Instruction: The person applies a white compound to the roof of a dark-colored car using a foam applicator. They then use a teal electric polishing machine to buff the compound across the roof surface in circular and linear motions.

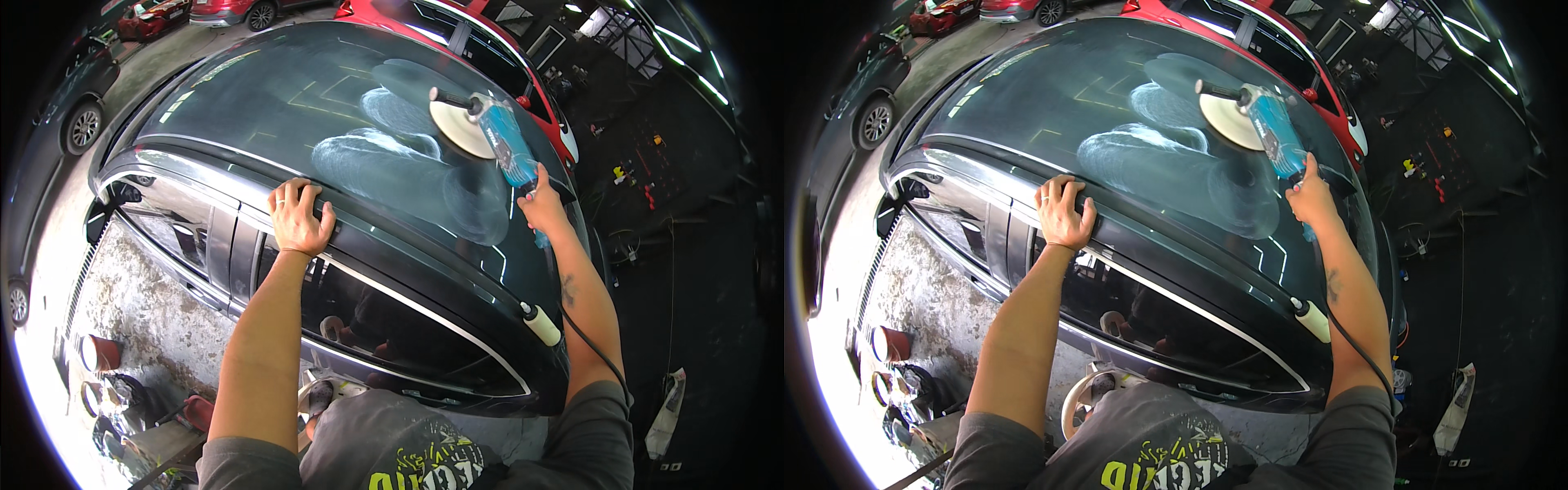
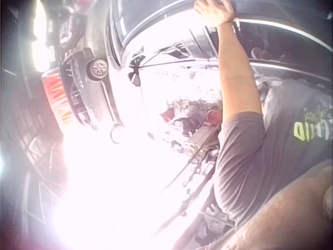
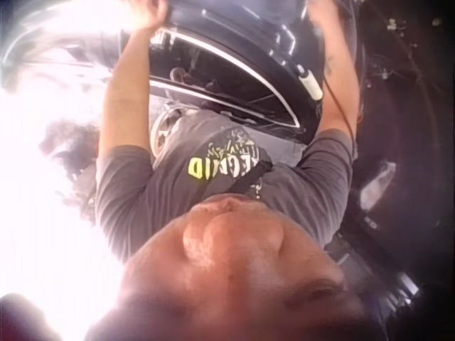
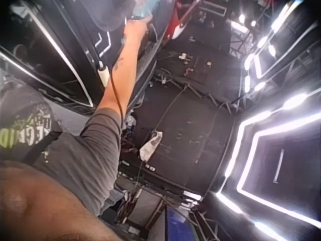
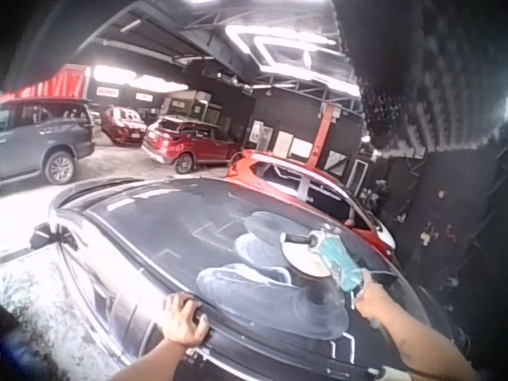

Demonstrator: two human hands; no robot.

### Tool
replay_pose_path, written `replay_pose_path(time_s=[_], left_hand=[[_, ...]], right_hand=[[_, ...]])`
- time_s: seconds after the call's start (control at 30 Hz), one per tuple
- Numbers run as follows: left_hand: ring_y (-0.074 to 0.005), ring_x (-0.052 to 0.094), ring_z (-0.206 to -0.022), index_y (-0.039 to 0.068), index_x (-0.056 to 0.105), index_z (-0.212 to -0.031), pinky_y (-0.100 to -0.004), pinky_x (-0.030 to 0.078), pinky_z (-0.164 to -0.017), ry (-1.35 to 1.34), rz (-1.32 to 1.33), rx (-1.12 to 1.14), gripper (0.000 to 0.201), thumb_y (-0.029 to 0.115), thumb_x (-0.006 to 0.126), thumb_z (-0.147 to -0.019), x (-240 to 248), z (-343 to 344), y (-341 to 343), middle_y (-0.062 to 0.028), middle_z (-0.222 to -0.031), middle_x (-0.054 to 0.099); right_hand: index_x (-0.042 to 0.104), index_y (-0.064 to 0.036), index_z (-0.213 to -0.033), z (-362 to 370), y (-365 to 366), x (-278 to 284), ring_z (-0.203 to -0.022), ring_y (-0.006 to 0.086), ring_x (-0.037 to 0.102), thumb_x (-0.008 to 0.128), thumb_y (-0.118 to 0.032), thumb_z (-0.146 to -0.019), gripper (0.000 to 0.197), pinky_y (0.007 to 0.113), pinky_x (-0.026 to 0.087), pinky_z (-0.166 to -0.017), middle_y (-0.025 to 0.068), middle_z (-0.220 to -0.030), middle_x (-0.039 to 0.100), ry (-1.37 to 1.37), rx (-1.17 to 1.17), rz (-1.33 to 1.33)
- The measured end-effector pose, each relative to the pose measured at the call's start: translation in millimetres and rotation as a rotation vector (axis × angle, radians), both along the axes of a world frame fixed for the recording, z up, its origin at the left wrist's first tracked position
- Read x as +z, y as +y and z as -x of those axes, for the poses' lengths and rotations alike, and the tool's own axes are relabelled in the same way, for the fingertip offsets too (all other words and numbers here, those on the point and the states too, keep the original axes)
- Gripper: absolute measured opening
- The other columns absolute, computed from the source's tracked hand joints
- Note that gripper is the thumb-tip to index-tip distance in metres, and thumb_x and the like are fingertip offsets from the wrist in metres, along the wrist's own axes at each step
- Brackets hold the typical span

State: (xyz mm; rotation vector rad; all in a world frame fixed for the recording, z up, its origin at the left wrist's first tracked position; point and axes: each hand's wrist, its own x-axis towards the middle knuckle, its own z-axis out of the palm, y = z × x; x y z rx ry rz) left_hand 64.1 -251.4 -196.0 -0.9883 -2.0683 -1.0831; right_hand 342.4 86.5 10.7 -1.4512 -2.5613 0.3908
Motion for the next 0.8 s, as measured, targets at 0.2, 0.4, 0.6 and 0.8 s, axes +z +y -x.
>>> replay_pose_path(time_s=[0.2, 0.4, 0.6, 0.8], left_hand=[[-0.0332, 0.06, -0.122, 0.013, 0.072, -0.11, -0.0513, 0.04, -0.111, 0.008, -0.014, -0.005, 0.031, 0.03, 0.074, -0.084, -1.8, 2.4, 3.2, -0.0085, -0.123, 0.066], [-0.0346, 0.06, -0.123, 0.012, 0.073, -0.112, -0.0519, 0.039, -0.114, -0.018, -0.016, -0.022, 0.032, 0.028, 0.075, -0.084, -3.5, 3.4, -1.9, -0.0098, -0.125, 0.066], [-0.034, 0.061, -0.122, 0.012, 0.073, -0.112, -0.0511, 0.039, -0.112, -0.019, -0.014, -0.024, 0.034, 0.028, 0.076, -0.082, -1.0, 1.7, 0.1, -0.0095, -0.125, 0.066], [-0.0332, 0.06, -0.122, 0.013, 0.073, -0.11, -0.052, 0.041, -0.111, -0.004, -0.028, -0.018, 0.032, 0.03, 0.077, -0.083, -4.2, 4.7, 0.1, -0.0083, -0.125, 0.065]], right_hand=[[0.016, -0.0093, -0.176, 69.1, 26.1, -21.2, -0.122, 0.0467, 0.073, 0.076, -0.019, -0.092, 0.104, 0.052, 0.055, -0.109, 0.0307, -0.127, 0.075, -0.081, 0.191, -0.204], [0.015, -0.0097, -0.177, 143.6, -9.2, -7.6, -0.12, 0.042, 0.075, 0.076, -0.015, -0.094, 0.104, 0.049, 0.057, -0.106, 0.0233, -0.125, 0.078, -0.145, 0.249, -0.168], [0.019, -0.0115, -0.177, 172.0, -18.6, -15.3, -0.121, 0.0415, 0.074, 0.077, -0.013, -0.094, 0.101, 0.049, 0.057, -0.105, 0.0214, -0.127, 0.078, -0.095, 0.34, -0.246], [0.018, -0.0122, -0.177, 150.3, -10.5, -13.6, -0.12, 0.0422, 0.074, 0.078, -0.015, -0.094, 0.102, 0.049, 0.058, -0.105, 0.0215, -0.125, 0.078, -0.13, 0.325, -0.264]])
